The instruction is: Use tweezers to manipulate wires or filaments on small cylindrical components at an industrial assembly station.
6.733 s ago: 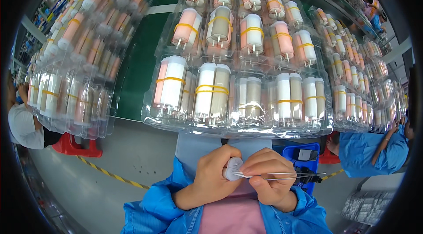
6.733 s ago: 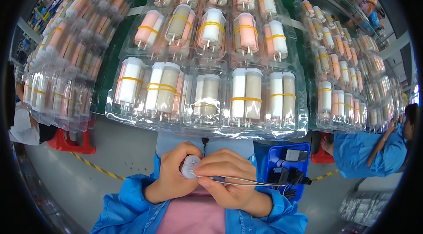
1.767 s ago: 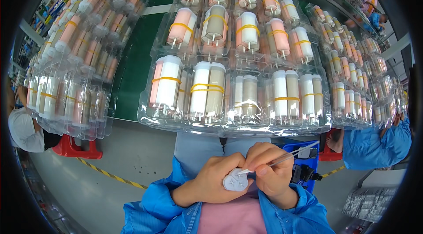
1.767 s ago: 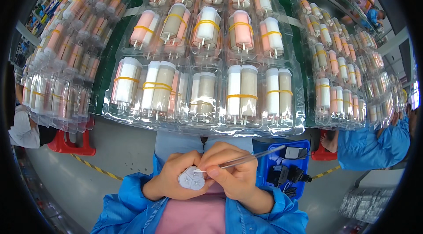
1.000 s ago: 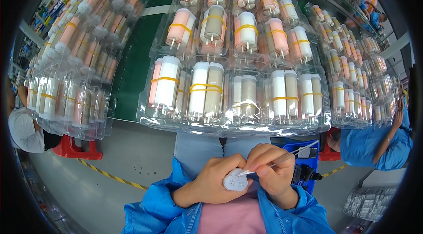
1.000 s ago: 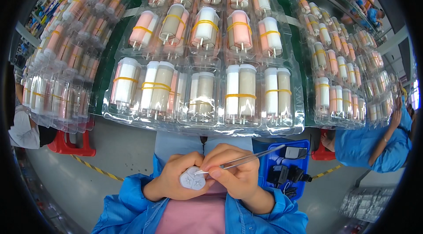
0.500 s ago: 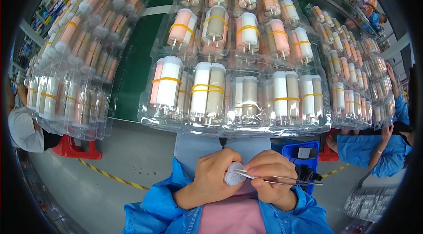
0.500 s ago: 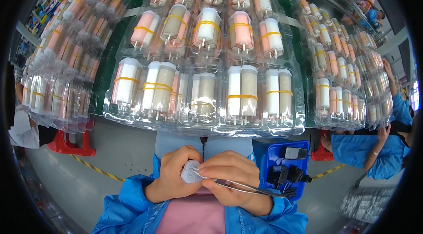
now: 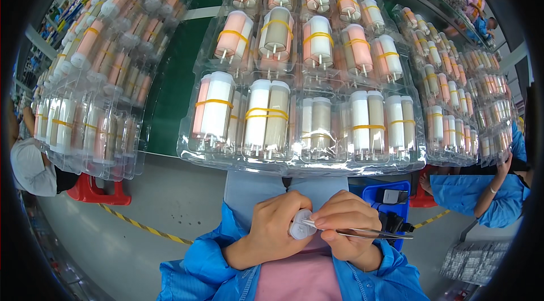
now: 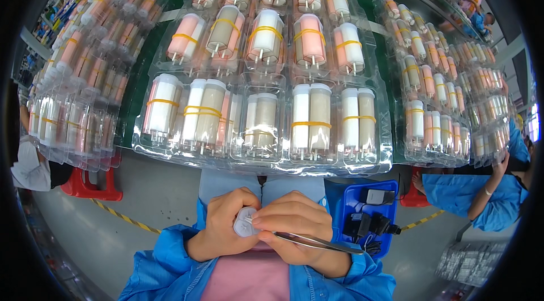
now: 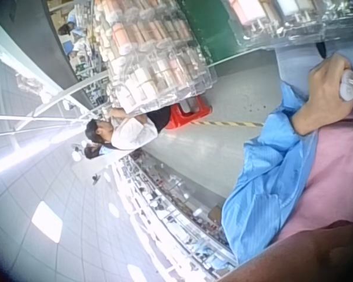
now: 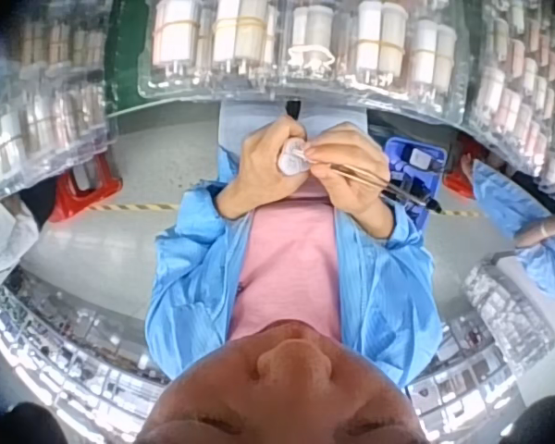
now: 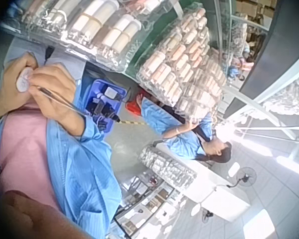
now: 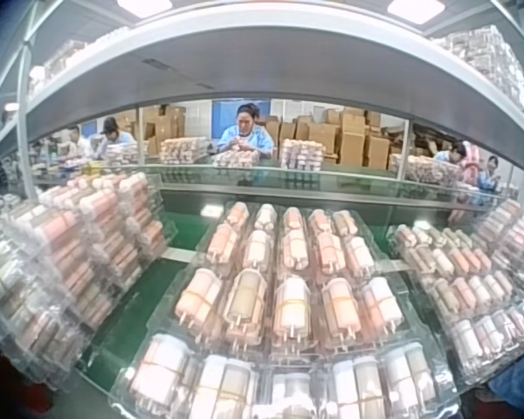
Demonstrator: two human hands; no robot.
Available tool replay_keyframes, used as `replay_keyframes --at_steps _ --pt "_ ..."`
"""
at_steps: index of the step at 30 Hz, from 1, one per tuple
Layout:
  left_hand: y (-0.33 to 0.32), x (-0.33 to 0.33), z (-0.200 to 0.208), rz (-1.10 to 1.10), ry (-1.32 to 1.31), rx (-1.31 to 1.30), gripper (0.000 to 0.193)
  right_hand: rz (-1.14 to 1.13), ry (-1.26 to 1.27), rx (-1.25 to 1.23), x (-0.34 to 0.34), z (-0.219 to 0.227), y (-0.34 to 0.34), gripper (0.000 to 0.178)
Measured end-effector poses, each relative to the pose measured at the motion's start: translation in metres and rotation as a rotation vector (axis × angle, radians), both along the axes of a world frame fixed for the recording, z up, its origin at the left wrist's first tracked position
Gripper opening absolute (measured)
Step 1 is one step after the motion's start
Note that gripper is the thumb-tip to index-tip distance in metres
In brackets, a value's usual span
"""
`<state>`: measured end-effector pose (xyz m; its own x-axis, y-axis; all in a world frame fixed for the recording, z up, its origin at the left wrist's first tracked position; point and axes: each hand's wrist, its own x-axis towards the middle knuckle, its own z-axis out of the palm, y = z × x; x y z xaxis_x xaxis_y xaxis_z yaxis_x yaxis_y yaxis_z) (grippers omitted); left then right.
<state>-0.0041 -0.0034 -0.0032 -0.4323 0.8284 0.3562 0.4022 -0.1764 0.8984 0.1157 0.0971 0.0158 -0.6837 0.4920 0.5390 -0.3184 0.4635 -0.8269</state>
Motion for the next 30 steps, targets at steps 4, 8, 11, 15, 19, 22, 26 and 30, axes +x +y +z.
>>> replay_keyframes --at_steps 4,8,11,15,19,22,26,30 --pt "0.000 0.001 -0.001 0.000 0.002 0.003 0.024 -0.003 0.012 -0.001 -0.001 -0.001 0.000 0.015" --pt "0.001 0.001 -0.001 -0.016 0.004 0.012 0.023 -0.029 0.020 -0.063 0.000 -0.005 0.000 0.013" --pt "0.004 0.001 -0.004 -0.029 0.013 0.009 0.023 -0.080 0.004 -0.158 0.002 -0.007 -0.004 0.010" --pt "0.001 0.003 -0.002 -0.004 0.026 0.009 0.023 -0.093 -0.002 -0.254 -0.001 -0.004 -0.010 0.009" --pt "0.002 0.002 -0.005 -0.001 0.029 -0.003 0.023 -0.106 -0.065 -0.280 0.001 -0.001 -0.009 0.010" --pt "0.001 0.001 -0.005 -0.014 -0.008 -0.027 0.024 -0.106 -0.011 -0.299 -0.001 -0.002 -0.009 0.010" --pt "-0.002 0.001 -0.004 -0.023 -0.042 -0.035 0.025 -0.096 0.006 -0.267 -0.001 -0.001 -0.010 0.010" --pt "0.001 0.001 -0.006 -0.041 -0.059 -0.031 0.026 -0.107 -0.005 -0.212 0.001 -0.004 -0.007 0.011"
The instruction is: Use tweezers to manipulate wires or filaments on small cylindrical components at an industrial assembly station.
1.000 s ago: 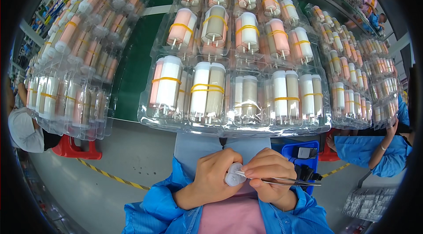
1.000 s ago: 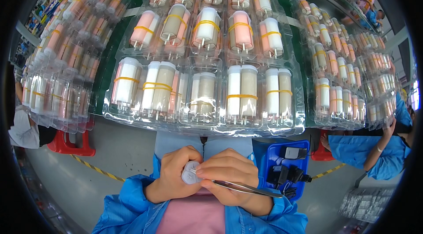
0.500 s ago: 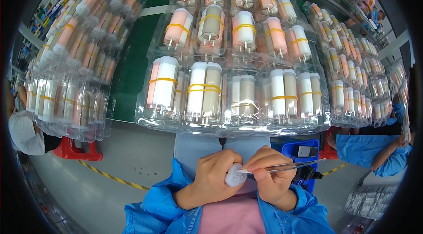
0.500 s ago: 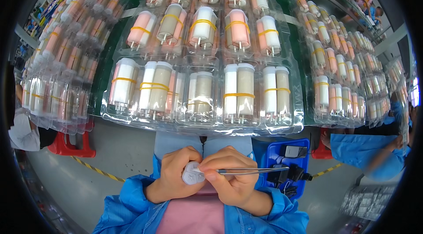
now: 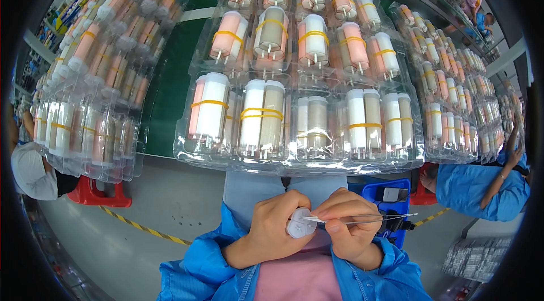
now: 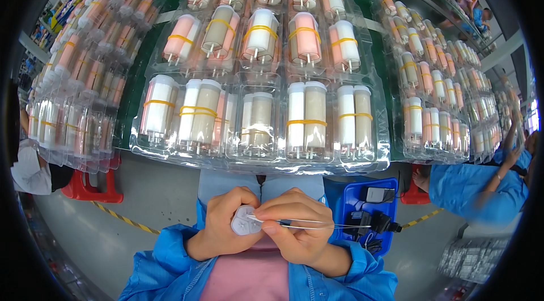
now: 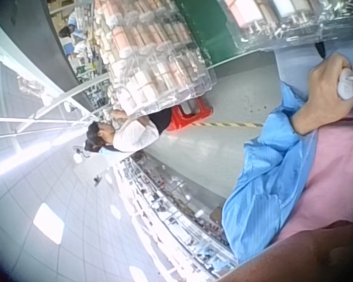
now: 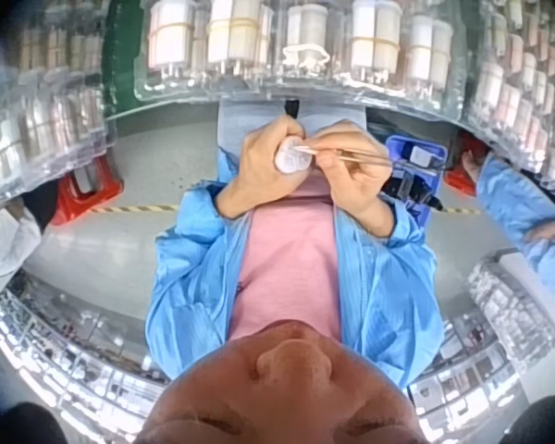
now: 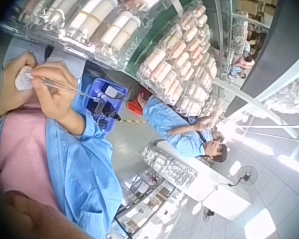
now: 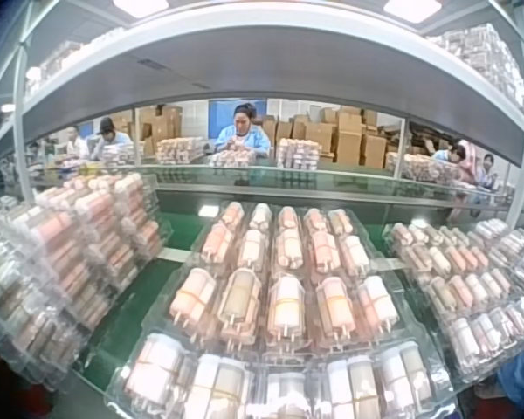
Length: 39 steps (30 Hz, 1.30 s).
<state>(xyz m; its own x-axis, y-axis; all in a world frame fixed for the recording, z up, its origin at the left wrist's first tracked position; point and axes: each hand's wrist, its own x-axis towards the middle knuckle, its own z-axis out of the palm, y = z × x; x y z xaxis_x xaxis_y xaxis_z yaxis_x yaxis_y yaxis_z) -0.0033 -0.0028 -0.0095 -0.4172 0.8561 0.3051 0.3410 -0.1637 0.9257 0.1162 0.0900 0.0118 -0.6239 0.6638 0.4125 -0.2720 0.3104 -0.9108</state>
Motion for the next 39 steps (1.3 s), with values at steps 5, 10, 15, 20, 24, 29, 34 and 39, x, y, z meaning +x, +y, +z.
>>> replay_keyframes --at_steps 5,10,15,20,24,29,34,39 --pt "-0.0012 -0.0005 0.0010 0.011 0.007 0.008 0.026 0.003 -0.006 0.013 -0.0007 -0.0004 -0.0005 0.011" --pt "-0.0016 -0.0006 0.0016 0.014 0.003 0.001 0.026 -0.004 -0.031 0.056 -0.0004 0.0024 -0.0001 0.012" --pt "-0.0013 -0.0002 0.0024 0.019 0.009 0.001 0.025 -0.004 -0.023 0.075 -0.0004 0.0002 0.0005 0.012" --pt "-0.0014 -0.0007 0.0031 0.016 0.012 -0.003 0.025 -0.003 -0.003 0.072 -0.0007 -0.0007 0.0003 0.013" --pt "-0.0012 -0.0009 0.0024 0.021 0.014 0.006 0.025 -0.001 -0.007 0.094 -0.0013 -0.0006 0.0008 0.013" --pt "-0.0022 -0.0029 -0.0001 0.012 0.059 0.007 0.027 -0.015 -0.039 0.079 -0.0017 0.0017 -0.0009 0.012" --pt "-0.0023 -0.0022 -0.0011 0.029 0.068 0.018 0.027 -0.017 -0.040 0.048 -0.0026 0.0024 -0.0022 0.010" --pt "-0.0013 -0.0019 -0.0031 0.038 0.087 0.036 0.026 -0.009 -0.062 0.059 -0.0022 0.0028 -0.0007 0.009"
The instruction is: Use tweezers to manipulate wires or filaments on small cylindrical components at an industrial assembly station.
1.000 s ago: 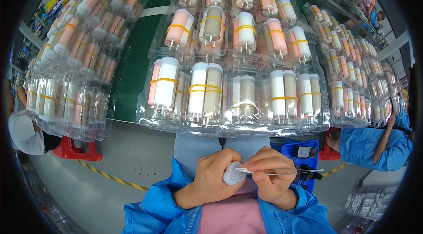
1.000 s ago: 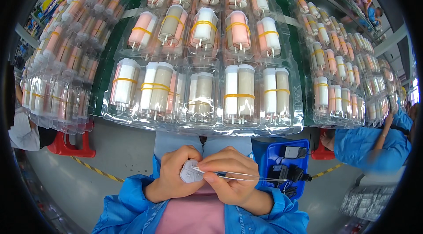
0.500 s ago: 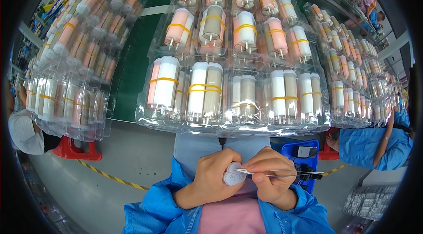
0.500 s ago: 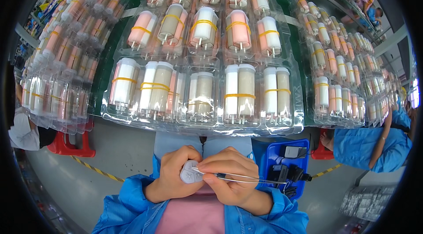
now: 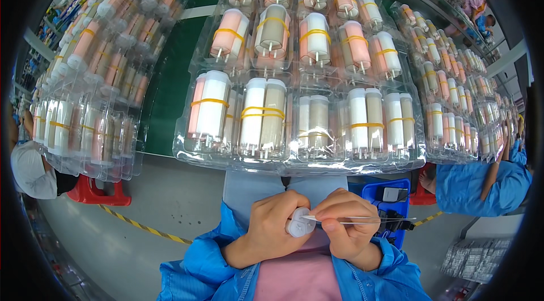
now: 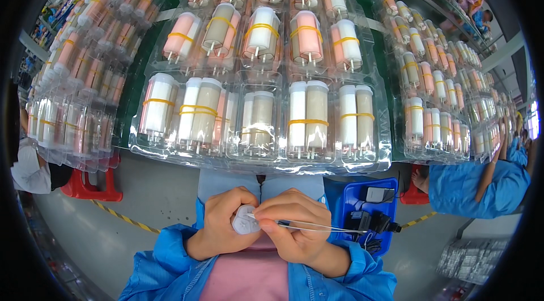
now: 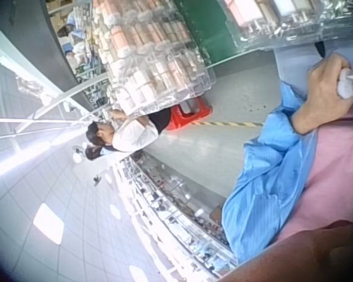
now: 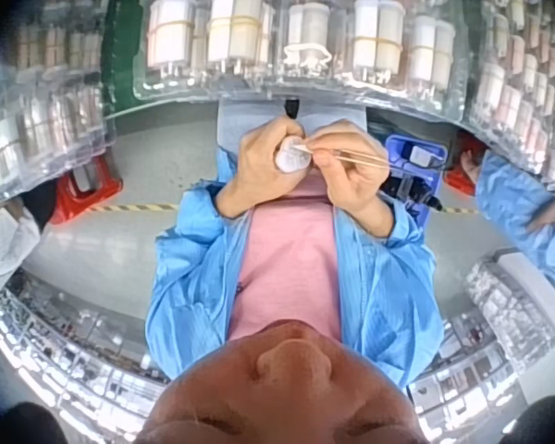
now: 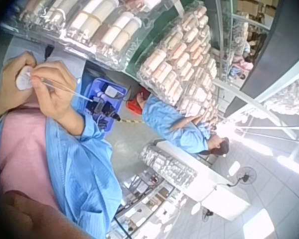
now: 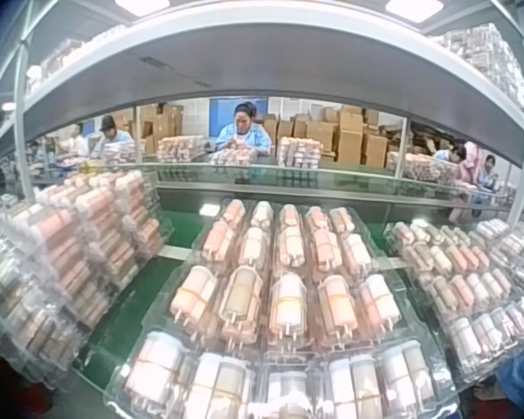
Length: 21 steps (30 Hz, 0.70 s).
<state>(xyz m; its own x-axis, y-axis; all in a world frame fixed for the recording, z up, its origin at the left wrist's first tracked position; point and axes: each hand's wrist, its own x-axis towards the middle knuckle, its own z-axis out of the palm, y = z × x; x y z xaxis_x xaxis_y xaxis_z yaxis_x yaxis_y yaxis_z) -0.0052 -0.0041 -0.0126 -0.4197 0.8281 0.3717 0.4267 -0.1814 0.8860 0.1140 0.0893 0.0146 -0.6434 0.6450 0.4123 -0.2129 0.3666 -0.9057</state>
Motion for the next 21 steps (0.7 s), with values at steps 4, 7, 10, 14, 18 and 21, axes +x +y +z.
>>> replay_keyframes --at_steps 4,7,10,14,18,21 --pt "0.0015 0.0005 0.0017 0.006 0.007 0.008 0.026 0.001 0.009 0.009 -0.0009 -0.0009 0.0011 0.009" --pt "0.0005 0.0009 0.0035 0.020 0.020 0.010 0.025 -0.002 0.012 -0.005 -0.0012 -0.0014 -0.0005 0.009" --pt "0.0020 0.0001 0.0030 0.037 0.067 0.033 0.025 -0.004 0.016 0.009 -0.0015 -0.0020 0.0000 0.009" --pt "0.0026 -0.0002 0.0020 0.042 0.074 0.052 0.025 -0.002 0.018 0.001 -0.0013 -0.0013 0.0002 0.009" --pt "0.0024 -0.0008 0.0032 0.017 0.052 0.050 0.025 0.000 0.040 -0.049 0.0023 -0.0032 -0.0009 0.010" --pt "0.0010 0.0003 0.0061 0.026 0.019 0.024 0.023 -0.002 0.059 -0.053 0.0016 -0.0026 -0.0023 0.010"
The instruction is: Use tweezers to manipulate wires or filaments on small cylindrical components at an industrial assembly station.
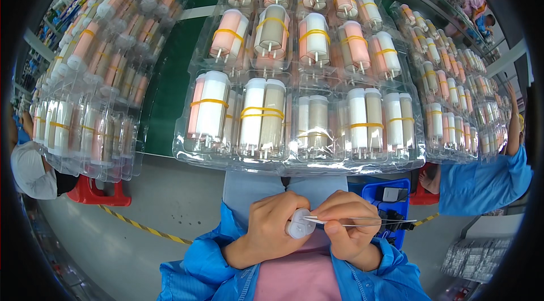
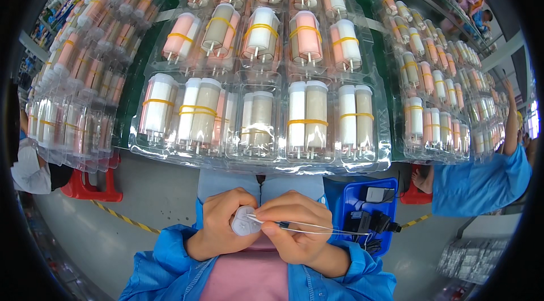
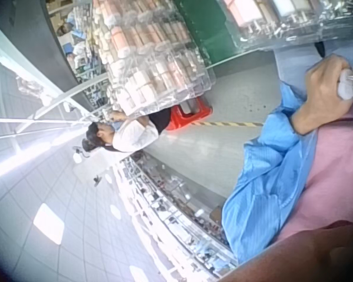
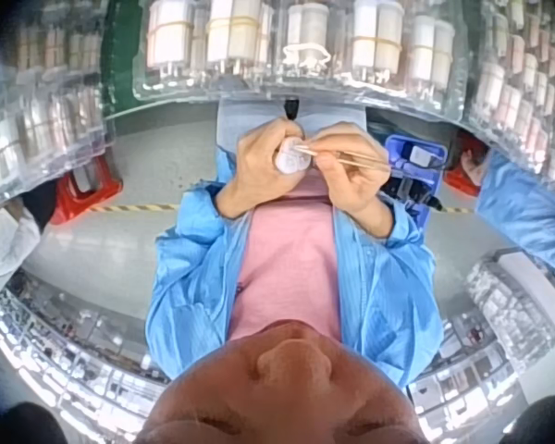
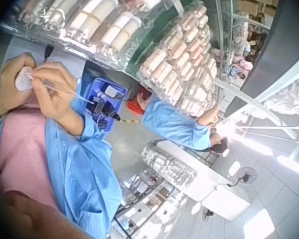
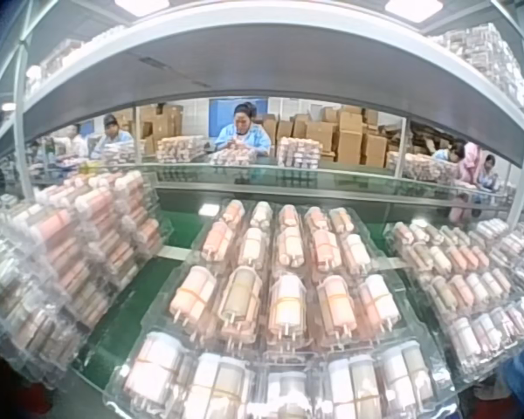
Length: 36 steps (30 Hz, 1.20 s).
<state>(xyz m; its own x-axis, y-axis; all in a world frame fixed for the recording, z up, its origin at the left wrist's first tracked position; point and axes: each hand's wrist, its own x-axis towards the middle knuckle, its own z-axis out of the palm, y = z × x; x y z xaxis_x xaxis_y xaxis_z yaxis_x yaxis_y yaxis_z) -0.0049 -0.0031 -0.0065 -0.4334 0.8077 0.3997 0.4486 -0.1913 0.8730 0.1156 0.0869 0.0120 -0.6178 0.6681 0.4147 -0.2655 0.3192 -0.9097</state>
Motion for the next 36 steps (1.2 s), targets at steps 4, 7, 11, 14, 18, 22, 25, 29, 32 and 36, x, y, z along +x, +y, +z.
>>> replay_keyframes --at_steps 4,7,11,14,18,22,25,29,32,36 --pt "0.000 0.001 0.002 0.010 -0.003 -0.008 0.022 0.003 -0.004 0.022 0.000 0.001 0.000 0.010" --pt "0.000 0.000 0.001 0.005 -0.003 -0.006 0.022 0.016 -0.008 0.056 -0.001 0.001 0.002 0.011" --pt "0.000 0.000 0.000 0.006 -0.003 -0.009 0.022 0.013 -0.028 0.070 -0.001 0.002 0.002 0.012" --pt "-0.001 0.000 0.001 0.006 -0.003 -0.016 0.022 0.006 -0.042 0.086 -0.002 0.003 0.002 0.013" --pt "-0.001 0.000 0.001 0.012 0.004 -0.023 0.023 -0.004 -0.075 0.099 -0.002 0.006 0.001 0.012" --pt "0.000 0.000 0.001 0.014 0.016 -0.025 0.022 -0.011 -0.071 0.118 -0.003 0.005 0.001 0.012" --pt "0.000 0.000 0.001 0.015 0.025 -0.028 0.022 0.015 -0.095 0.163 -0.004 0.008 0.004 0.013" --pt "-0.001 -0.001 0.002 0.027 0.053 -0.030 0.020 0.043 -0.137 0.201 -0.004 0.014 0.006 0.013" --pt "0.001 -0.001 -0.002 0.031 0.086 0.009 0.021 0.058 -0.172 0.230 -0.006 0.019 0.008 0.013" --pt "-0.001 -0.002 -0.001 0.046 0.091 0.007 0.021 0.074 -0.207 0.247 -0.008 0.024 0.008 0.011"
